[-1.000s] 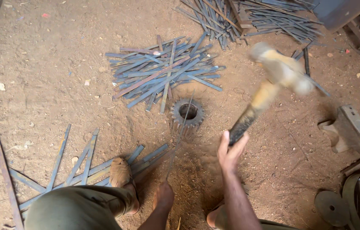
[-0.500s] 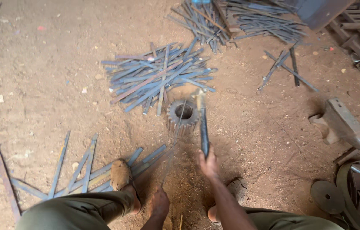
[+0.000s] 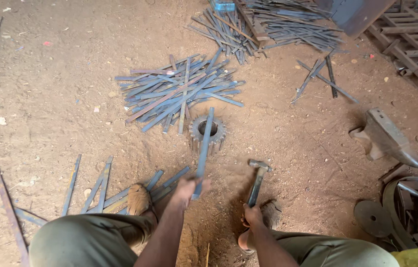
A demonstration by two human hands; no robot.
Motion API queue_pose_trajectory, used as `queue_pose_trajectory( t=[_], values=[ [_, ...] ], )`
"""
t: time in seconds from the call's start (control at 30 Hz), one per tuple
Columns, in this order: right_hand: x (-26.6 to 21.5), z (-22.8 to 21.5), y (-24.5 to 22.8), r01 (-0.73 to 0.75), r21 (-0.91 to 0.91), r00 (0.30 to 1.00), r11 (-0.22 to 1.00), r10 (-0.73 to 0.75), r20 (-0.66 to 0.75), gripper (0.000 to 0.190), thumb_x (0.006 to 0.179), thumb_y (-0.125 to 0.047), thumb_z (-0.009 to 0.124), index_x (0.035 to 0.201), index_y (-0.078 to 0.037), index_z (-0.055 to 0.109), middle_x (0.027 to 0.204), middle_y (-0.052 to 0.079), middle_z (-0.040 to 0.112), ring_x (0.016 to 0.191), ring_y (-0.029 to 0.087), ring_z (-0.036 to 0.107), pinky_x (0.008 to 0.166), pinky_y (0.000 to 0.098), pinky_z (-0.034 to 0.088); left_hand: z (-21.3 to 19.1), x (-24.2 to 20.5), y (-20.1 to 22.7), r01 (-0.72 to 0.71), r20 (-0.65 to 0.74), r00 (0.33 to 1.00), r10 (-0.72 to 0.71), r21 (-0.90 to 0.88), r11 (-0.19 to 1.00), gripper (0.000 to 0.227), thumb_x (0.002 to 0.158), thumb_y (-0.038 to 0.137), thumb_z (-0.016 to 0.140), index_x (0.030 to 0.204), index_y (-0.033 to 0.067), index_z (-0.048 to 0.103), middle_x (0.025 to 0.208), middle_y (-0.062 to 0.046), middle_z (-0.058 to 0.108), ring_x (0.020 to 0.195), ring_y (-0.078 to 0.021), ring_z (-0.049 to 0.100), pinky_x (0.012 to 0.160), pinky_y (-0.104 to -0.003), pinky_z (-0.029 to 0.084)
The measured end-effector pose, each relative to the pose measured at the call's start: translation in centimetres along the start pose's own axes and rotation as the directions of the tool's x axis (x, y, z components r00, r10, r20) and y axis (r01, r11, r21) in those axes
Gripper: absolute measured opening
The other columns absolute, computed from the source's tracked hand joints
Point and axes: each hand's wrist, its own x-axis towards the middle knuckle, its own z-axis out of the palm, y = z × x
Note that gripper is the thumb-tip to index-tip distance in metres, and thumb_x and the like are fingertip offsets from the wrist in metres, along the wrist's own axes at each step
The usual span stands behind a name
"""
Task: The person sits on the ground and repeatedly sharpens metal rods by striking them against a gear-like anvil using a hammer. The person picks up rods from a pile, strikes them, and places them back down.
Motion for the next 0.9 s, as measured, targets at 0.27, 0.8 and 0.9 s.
queue_pose_trajectory(
  t=[0.27, 0.8, 0.9],
  values=[
    [0.6, 0.5, -0.2, 0.065, 0.028, 0.997, 0.998, -0.066, 0.027, 0.033, 0.103, -0.027, 0.065, 0.102, 0.005, 0.060, 0.073, 0.014, 0.065, 0.053, 0.023, 0.063, 0.041, 0.0382, 0.049, 6.8, -5.6, 11.9, -0.132, 0.300, 0.925, 0.234, -0.322, 0.938, 0.041, 0.102, 0.010, 0.041, 0.142, -0.0030, 0.042, 0.136, -0.019, 0.067, 0.128, -0.0286, 0.066, 0.112, -0.042, 0.052],
    [1.5, -1.7, 0.2, -0.208, 0.470, 0.976, 0.858, 0.149, 0.160, 0.024, 0.099, -0.005, 0.061, 0.118, 0.008, 0.057, 0.081, 0.016, 0.068, 0.062, 0.021, 0.069, 0.053, 0.0290, 0.063, 7.0, -2.5, 10.6, 0.143, 0.166, 0.981, -0.095, -0.301, 0.943, 0.037, 0.102, -0.001, 0.040, 0.139, -0.0037, 0.039, 0.126, -0.031, 0.063, 0.112, -0.0364, 0.073, 0.078, -0.036, 0.063],
    [3.0, -2.9, 0.0, -0.269, 0.552, 0.956, 0.789, 0.148, 0.254, 0.025, 0.095, 0.000, 0.058, 0.119, 0.004, 0.053, 0.084, 0.013, 0.067, 0.068, 0.021, 0.070, 0.061, 0.0327, 0.066, 5.1, 1.4, 6.1, 0.070, 0.030, 0.997, -0.068, -0.067, 0.995, 0.037, 0.106, 0.012, 0.042, 0.136, -0.0073, 0.049, 0.121, -0.033, 0.067, 0.111, -0.0444, 0.063, 0.060, -0.034, 0.051]
  ],
)
